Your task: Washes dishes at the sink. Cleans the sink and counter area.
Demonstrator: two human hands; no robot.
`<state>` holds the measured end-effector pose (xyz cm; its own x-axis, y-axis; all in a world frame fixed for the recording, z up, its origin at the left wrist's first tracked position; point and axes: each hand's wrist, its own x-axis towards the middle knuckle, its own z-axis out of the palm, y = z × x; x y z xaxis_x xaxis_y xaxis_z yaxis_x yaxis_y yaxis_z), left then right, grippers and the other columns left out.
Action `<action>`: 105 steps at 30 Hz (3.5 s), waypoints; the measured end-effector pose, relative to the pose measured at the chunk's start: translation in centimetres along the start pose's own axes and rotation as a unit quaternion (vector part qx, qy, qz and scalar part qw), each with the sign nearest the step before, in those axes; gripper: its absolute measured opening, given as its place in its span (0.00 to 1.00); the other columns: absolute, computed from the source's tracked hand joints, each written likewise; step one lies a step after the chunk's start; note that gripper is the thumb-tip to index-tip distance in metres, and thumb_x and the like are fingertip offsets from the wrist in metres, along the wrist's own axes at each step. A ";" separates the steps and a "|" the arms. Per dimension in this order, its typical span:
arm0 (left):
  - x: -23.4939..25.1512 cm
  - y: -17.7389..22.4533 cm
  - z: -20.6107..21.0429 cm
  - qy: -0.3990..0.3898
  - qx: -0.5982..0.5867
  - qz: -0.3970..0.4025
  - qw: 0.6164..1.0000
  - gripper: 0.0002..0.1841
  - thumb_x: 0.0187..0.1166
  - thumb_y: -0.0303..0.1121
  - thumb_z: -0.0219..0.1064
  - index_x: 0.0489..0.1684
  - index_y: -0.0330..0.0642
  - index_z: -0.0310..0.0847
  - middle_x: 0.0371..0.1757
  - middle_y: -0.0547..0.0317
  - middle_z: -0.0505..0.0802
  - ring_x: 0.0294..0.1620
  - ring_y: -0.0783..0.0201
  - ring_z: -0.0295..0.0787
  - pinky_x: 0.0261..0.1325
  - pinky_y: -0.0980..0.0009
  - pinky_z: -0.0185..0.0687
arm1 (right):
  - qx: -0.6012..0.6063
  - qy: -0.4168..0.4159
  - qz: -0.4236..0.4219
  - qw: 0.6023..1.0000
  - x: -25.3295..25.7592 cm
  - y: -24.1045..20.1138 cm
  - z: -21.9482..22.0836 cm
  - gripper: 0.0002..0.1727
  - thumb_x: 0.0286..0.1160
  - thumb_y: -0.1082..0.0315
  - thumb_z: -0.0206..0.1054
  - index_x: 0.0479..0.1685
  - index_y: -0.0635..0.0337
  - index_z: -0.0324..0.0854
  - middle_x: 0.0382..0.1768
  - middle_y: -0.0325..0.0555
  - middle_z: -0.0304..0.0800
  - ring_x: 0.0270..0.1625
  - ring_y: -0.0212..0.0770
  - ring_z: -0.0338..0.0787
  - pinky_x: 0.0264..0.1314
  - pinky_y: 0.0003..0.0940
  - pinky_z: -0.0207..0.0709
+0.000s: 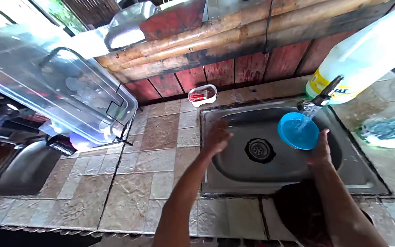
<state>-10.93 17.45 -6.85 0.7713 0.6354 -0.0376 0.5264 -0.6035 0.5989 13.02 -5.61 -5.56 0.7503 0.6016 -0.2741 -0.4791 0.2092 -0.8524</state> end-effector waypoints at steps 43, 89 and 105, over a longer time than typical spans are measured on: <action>-22.2 18.2 6.9 0.023 0.100 0.092 0.990 0.26 0.81 0.51 0.66 0.79 0.62 0.80 0.85 0.57 0.78 0.90 0.43 0.63 0.88 0.32 0.48 | -0.183 -0.030 0.139 0.973 2.0 -4.4 0.7 0.31 0.88 0.37 0.48 0.79 0.46 0.65 0.63 0.44 0.82 0.56 0.41 0.89 0.54 0.39 0.86; -33.0 -30.4 -22.9 0.183 0.131 -0.223 0.948 0.22 0.82 0.38 0.67 0.76 0.58 0.83 0.84 0.50 0.79 0.87 0.45 0.69 0.85 0.40 0.63 | -0.127 0.090 0.039 0.987 -2.8 2.2 9.2 0.30 0.93 0.42 0.30 0.79 0.51 0.58 0.55 0.43 0.80 0.46 0.33 0.89 0.44 0.31 0.86; -33.8 -7.2 -5.3 0.148 0.113 -0.114 0.976 0.45 0.63 0.76 0.64 0.80 0.61 0.79 0.88 0.45 0.72 0.91 0.26 0.50 0.83 0.20 0.35 | -0.050 0.052 0.037 0.997 -0.1 -0.2 1.5 0.31 0.91 0.41 0.41 0.82 0.50 0.60 0.65 0.54 0.81 0.56 0.49 0.88 0.53 0.47 0.87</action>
<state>-42.63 2.88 -5.68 0.5053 0.8567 0.1038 0.7636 -0.4999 0.4086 12.33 -4.54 -4.72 0.7605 0.5284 -0.3774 -0.4903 0.0863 -0.8672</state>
